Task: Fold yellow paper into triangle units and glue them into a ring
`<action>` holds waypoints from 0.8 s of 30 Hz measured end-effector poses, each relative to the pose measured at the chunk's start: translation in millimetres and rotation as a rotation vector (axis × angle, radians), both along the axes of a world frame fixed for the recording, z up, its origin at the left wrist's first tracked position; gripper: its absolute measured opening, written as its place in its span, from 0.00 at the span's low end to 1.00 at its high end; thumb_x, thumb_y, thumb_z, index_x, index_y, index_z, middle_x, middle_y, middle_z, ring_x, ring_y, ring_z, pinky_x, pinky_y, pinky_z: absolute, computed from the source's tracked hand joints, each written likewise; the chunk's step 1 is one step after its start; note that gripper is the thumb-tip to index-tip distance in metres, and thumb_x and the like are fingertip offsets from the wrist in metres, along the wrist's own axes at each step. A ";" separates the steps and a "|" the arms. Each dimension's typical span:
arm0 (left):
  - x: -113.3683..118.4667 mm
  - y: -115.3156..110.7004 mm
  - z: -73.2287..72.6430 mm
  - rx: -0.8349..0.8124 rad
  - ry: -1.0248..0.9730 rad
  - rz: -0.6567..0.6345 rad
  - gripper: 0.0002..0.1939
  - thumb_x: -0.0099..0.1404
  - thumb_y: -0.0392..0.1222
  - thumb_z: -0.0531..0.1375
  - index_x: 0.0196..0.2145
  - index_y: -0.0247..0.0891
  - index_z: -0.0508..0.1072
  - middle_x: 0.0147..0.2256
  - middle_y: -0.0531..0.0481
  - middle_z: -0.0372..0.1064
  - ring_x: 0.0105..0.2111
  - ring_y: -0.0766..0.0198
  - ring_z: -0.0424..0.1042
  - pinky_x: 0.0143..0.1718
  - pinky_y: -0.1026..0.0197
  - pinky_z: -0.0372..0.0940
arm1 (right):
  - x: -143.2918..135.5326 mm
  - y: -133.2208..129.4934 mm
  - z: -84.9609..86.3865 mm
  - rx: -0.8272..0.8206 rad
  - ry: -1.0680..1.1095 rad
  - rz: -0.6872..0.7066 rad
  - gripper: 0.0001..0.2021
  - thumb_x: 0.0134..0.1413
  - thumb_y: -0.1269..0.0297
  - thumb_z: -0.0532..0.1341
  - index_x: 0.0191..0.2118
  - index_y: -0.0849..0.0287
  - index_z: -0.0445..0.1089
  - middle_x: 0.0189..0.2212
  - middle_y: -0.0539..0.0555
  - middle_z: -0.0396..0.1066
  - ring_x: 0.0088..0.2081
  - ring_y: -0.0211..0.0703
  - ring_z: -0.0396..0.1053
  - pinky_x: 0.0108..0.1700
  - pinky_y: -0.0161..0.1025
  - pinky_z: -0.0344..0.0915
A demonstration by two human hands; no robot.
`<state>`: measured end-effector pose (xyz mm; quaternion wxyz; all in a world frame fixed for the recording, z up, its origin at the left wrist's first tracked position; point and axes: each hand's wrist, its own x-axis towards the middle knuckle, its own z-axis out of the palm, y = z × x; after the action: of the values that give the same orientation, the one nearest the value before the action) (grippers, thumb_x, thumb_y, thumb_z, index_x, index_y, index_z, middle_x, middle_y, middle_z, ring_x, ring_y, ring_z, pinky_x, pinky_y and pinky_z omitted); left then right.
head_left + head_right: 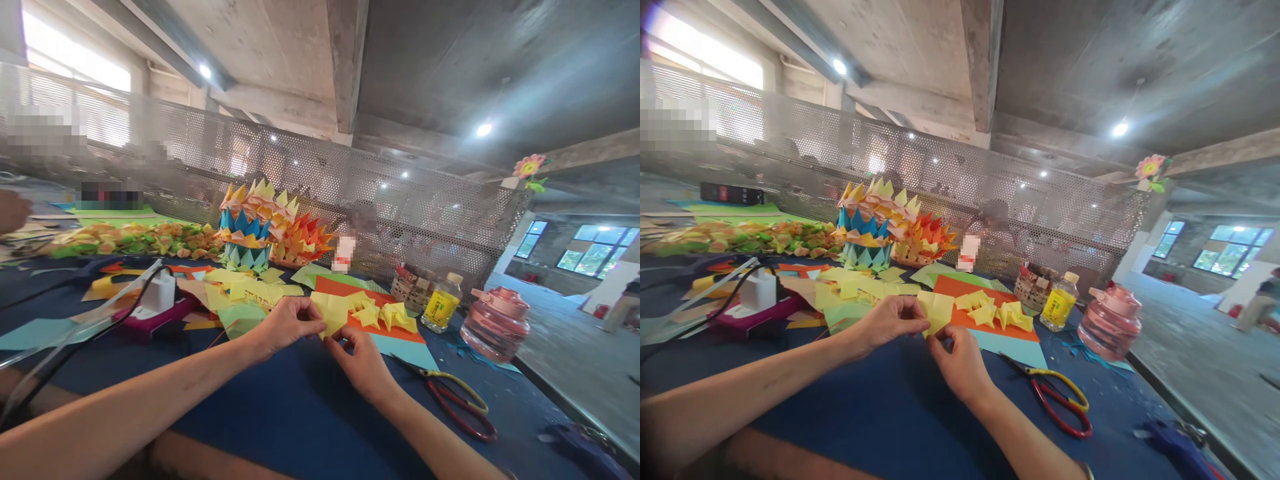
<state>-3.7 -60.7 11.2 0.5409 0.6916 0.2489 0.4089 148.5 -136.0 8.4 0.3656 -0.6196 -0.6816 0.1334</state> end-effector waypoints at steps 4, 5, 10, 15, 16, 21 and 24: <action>1.1 1.5 -2.0 0.019 -0.014 0.020 0.11 0.45 0.41 0.64 0.20 0.35 0.65 0.18 0.57 0.64 0.20 0.71 0.62 0.23 0.67 0.56 | -0.9 -0.8 0.9 0.035 0.008 0.008 0.12 0.53 0.59 0.58 0.27 0.62 0.72 0.25 0.52 0.71 0.26 0.39 0.64 0.30 0.34 0.59; 1.3 1.8 -2.4 0.030 -0.019 0.025 0.11 0.46 0.41 0.64 0.20 0.35 0.65 0.18 0.57 0.64 0.20 0.71 0.62 0.23 0.67 0.56 | -1.3 -1.3 1.4 0.040 0.018 0.018 0.12 0.53 0.59 0.58 0.28 0.62 0.73 0.25 0.52 0.72 0.27 0.39 0.64 0.30 0.34 0.59; 1.1 1.9 -2.7 0.072 0.008 0.026 0.10 0.46 0.41 0.64 0.21 0.35 0.65 0.19 0.56 0.64 0.21 0.70 0.63 0.24 0.67 0.57 | -1.9 -1.2 1.6 0.018 0.055 0.033 0.16 0.52 0.54 0.58 0.28 0.62 0.74 0.26 0.53 0.72 0.27 0.39 0.64 0.29 0.33 0.59; 2.0 1.3 -4.6 0.128 -0.003 0.029 0.09 0.46 0.41 0.63 0.20 0.35 0.66 0.19 0.56 0.63 0.22 0.70 0.62 0.25 0.67 0.56 | -0.1 2.7 -3.8 -0.023 0.056 -0.035 0.18 0.50 0.52 0.59 0.29 0.64 0.74 0.25 0.54 0.73 0.27 0.40 0.65 0.27 0.34 0.59; 2.3 1.2 -5.2 0.136 -0.004 0.028 0.09 0.46 0.41 0.63 0.20 0.35 0.66 0.20 0.56 0.63 0.22 0.70 0.62 0.25 0.66 0.57 | 0.3 3.1 -4.4 -0.023 0.055 -0.030 0.18 0.50 0.52 0.59 0.30 0.65 0.75 0.25 0.55 0.73 0.27 0.40 0.65 0.27 0.34 0.59; 3.0 0.9 -5.4 0.145 -0.017 0.031 0.09 0.46 0.41 0.63 0.22 0.34 0.67 0.21 0.56 0.65 0.22 0.70 0.64 0.26 0.66 0.58 | 1.7 2.3 -2.5 0.002 0.038 -0.022 0.16 0.50 0.55 0.59 0.31 0.65 0.75 0.27 0.55 0.74 0.28 0.41 0.65 0.30 0.35 0.60; 2.9 0.1 -3.4 0.138 -0.012 0.030 0.11 0.46 0.40 0.64 0.25 0.35 0.67 0.20 0.57 0.65 0.21 0.70 0.64 0.24 0.67 0.57 | 2.4 1.9 -0.9 0.016 0.027 -0.021 0.15 0.49 0.56 0.59 0.30 0.64 0.76 0.27 0.54 0.74 0.29 0.41 0.65 0.31 0.35 0.60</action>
<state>-0.8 -60.6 7.8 0.4872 0.7209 0.2273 0.4373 150.9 -134.1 7.5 0.3809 -0.6221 -0.6711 0.1324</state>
